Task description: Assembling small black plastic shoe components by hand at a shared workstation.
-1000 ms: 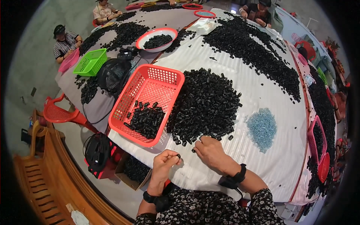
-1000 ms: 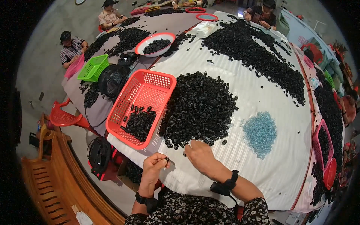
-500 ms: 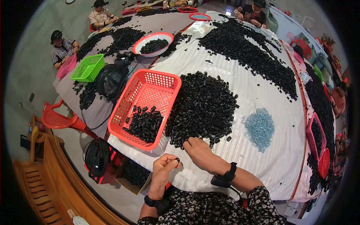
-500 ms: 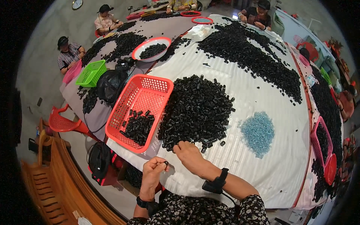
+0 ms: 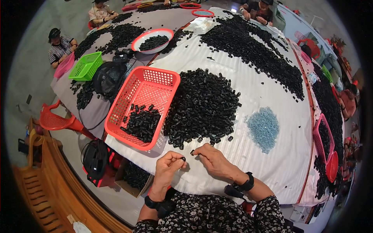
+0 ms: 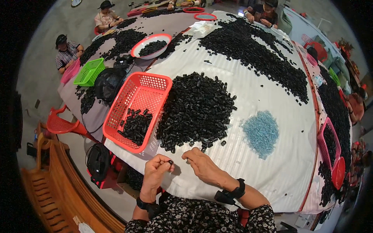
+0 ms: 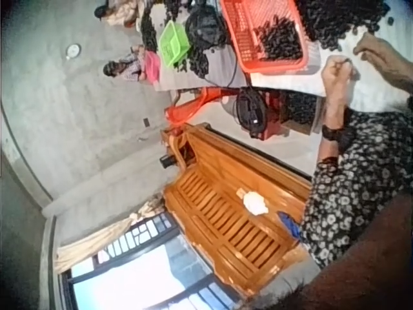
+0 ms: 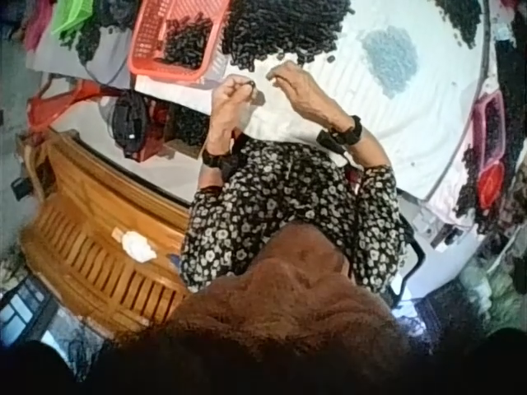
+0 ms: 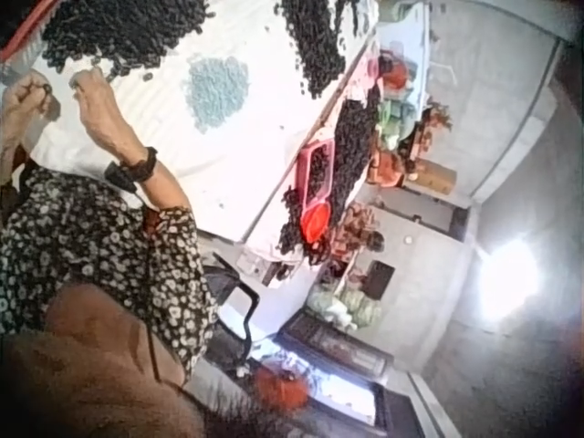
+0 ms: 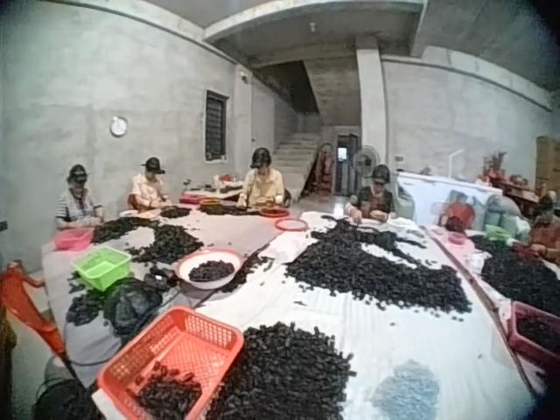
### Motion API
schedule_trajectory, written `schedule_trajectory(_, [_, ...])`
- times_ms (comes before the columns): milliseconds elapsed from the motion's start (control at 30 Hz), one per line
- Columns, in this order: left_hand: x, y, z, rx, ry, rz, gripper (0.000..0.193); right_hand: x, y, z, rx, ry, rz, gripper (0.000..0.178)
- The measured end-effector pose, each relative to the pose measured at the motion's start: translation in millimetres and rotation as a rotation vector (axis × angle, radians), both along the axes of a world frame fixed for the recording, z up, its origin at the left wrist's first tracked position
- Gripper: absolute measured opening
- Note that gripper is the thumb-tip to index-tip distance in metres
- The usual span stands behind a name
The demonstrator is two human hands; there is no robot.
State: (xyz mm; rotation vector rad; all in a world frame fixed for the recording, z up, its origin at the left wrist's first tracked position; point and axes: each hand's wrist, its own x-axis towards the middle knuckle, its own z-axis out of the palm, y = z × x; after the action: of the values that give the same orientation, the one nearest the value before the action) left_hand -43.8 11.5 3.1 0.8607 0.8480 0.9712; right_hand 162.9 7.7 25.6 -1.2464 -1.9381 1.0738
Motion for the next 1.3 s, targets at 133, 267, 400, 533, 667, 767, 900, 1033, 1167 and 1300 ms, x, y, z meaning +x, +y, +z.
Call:
schedule_trajectory(133, [6,1,7,0.001,0.006,-0.015,0.013,3,-6,5,-0.144,0.058,-0.078,0.017])
schedule_trajectory(267, [13,0,10,0.010,0.054,-0.025,0.010,2,-11,-1,-0.184,0.189,-0.138,0.014])
schedule_trajectory(400, [19,2,14,0.001,0.080,-0.053,0.010,8,-11,0,-0.217,0.255,-0.149,0.013])
schedule_trajectory(533, [21,4,14,-0.004,0.098,-0.055,0.010,15,-9,-4,-0.123,0.278,-0.161,0.011])
schedule_trajectory(667, [23,4,9,0.048,0.076,-0.081,0.010,14,-11,1,-0.389,0.472,-0.167,0.010])
schedule_trajectory(767, [27,5,9,0.080,0.115,-0.114,0.012,13,-13,6,-0.444,0.559,-0.172,0.010])
schedule_trajectory(900, [30,5,13,0.070,0.165,-0.145,0.013,13,-11,11,-0.354,0.478,-0.174,0.012])
schedule_trajectory(1033, [32,6,13,0.067,0.186,-0.159,0.014,13,-9,8,-0.190,0.343,-0.146,0.013])
schedule_trajectory(1167, [34,6,11,0.098,0.175,-0.166,0.012,13,-8,14,-0.103,0.257,-0.108,0.012])
schedule_trajectory(1300, [33,5,9,0.085,0.227,-0.174,0.012,11,-9,14,0.026,0.190,-0.078,0.014])
